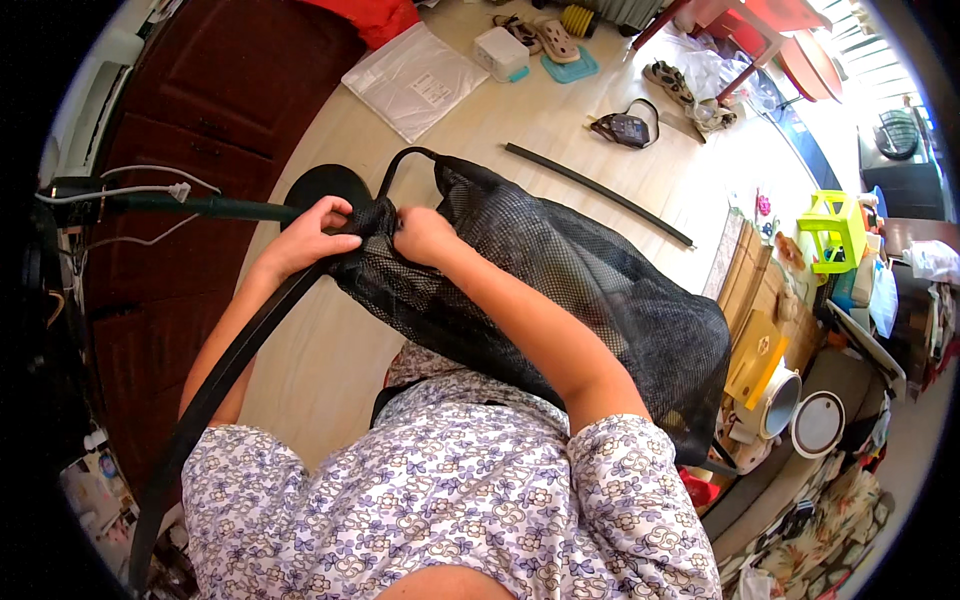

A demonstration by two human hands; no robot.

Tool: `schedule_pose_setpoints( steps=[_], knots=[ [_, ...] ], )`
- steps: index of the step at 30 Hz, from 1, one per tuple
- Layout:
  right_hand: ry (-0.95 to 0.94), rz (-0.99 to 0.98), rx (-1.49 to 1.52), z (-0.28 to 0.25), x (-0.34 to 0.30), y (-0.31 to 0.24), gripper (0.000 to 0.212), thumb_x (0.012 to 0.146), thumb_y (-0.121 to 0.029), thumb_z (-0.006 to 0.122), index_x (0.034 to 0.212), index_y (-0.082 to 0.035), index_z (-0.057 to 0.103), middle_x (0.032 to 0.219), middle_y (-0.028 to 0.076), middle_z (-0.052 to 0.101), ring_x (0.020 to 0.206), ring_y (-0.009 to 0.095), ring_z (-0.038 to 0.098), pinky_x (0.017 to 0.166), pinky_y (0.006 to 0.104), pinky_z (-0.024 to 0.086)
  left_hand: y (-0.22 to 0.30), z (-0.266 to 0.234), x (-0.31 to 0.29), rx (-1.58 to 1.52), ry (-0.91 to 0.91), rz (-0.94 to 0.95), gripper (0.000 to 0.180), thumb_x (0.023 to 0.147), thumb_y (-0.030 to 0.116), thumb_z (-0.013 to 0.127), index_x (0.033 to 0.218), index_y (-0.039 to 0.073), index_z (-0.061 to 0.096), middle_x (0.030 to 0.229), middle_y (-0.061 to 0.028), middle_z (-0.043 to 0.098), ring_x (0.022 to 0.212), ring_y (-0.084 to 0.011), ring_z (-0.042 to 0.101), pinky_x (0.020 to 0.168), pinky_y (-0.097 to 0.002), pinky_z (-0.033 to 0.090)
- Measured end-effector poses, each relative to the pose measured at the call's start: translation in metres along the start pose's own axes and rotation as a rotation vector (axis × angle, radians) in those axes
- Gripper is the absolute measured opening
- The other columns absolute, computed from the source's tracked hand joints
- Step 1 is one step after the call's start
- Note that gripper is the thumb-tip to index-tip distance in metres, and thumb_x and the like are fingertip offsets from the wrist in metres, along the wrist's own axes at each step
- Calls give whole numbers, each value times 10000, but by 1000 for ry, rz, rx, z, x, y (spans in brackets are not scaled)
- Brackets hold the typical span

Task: The person assembles a mesh laundry hamper by threading flexible support rods through the fabric channels of the mesh bag.

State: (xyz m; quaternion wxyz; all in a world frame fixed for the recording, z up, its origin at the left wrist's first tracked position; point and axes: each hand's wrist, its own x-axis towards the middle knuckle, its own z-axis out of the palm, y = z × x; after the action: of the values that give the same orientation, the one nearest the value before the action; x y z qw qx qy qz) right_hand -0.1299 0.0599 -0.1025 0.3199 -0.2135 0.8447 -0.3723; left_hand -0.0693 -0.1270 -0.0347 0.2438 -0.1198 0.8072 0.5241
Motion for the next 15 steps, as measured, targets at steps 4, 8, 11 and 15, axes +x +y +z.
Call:
schedule_pose_setpoints(
  steps=[4, 8, 11, 15],
  knots=[
    [308, -309, 83, -3, 6, 0, 537, 659, -8, 606, 1178, -94, 499, 1128, 167, 531, 1075, 380, 468, 892, 400, 413, 21, -5, -17, -153, -75, -147, 770, 717, 86, 657, 1357, 87, 229, 1156, -177, 476, 942, -177, 520, 800, -297, 446],
    [-67, -651, -287, -7, 13, -8, 530, 673, -114, 637, 1184, -124, 500, 1089, 141, 540, 1064, 323, 480, 881, 395, 397, -1, -6, -19, -68, -135, 8, 626, 695, 91, 673, 1259, 40, 407, 1126, -176, 512, 987, -187, 505, 845, -319, 428],
    [-141, -664, -439, -2, 20, -16, 440, 684, -192, 668, 1087, -87, 525, 1030, 110, 565, 1029, 302, 508, 862, 393, 399, -6, -10, -17, 50, -122, 7, 561, 700, 113, 679, 1210, 36, 459, 1085, -146, 527, 963, -174, 511, 829, -318, 436],
    [-125, -664, -481, -3, 32, -12, 323, 702, -223, 649, 969, -72, 546, 967, 98, 589, 966, 289, 555, 829, 390, 425, 19, -11, -24, -179, -116, -140, 527, 736, 158, 658, 1204, 34, 448, 1098, -118, 500, 931, -146, 517, 690, -284, 489]
  ],
)
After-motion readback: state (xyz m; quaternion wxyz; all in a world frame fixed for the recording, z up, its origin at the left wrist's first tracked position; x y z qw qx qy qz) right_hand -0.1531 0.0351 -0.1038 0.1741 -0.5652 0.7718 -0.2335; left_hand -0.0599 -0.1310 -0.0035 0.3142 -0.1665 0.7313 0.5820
